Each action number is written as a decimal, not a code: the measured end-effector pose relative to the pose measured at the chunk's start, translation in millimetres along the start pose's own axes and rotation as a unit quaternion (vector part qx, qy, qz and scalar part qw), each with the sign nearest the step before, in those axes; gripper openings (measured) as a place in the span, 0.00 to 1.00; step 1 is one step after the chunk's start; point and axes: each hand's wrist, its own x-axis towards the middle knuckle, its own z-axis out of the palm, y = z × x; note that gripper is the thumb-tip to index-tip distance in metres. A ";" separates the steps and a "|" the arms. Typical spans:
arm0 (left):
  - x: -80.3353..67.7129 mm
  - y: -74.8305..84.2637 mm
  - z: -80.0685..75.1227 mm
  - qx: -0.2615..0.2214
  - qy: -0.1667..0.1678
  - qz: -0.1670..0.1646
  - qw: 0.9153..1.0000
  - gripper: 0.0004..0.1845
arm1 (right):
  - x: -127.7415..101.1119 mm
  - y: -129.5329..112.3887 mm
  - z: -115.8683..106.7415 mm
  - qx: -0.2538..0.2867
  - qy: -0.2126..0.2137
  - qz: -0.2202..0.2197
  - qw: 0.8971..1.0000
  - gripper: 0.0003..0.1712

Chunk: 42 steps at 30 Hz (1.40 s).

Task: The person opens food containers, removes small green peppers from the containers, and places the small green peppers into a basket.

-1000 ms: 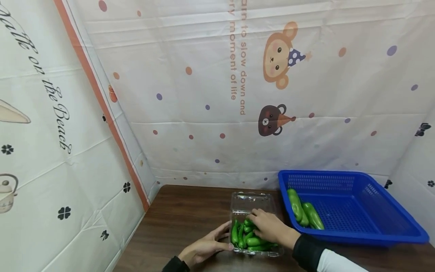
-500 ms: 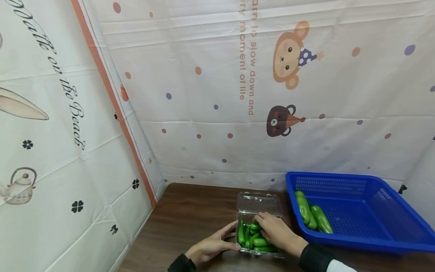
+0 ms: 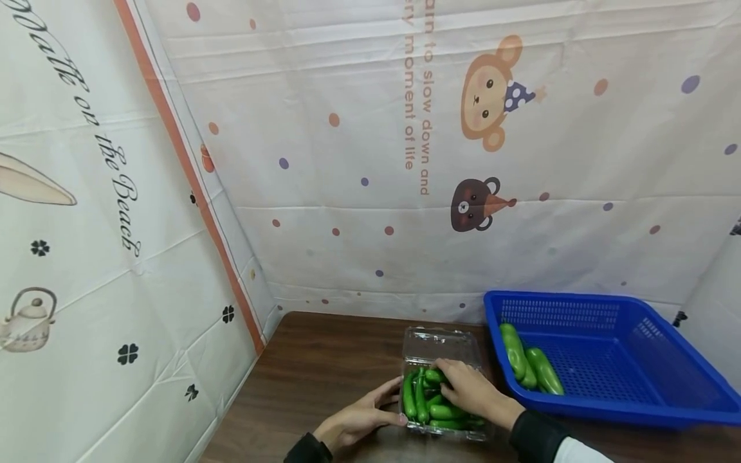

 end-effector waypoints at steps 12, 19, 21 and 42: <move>2.4 1.1 2.1 0.015 0.000 0.011 1.000 0.45 | -1.5 1.4 4.4 0.139 0.027 0.004 0.990 0.15; 2.6 0.3 1.7 0.016 0.000 0.008 1.000 0.46 | -1.6 0.3 5.9 0.129 0.045 0.023 0.990 0.16; 2.7 0.5 1.9 0.015 0.000 0.009 1.000 0.46 | -1.5 -1.4 5.0 0.124 0.057 0.031 0.990 0.16; -0.8 0.5 2.6 0.016 0.014 -0.003 1.000 0.43 | -1.2 -10.1 3.4 0.089 0.204 0.131 0.966 0.19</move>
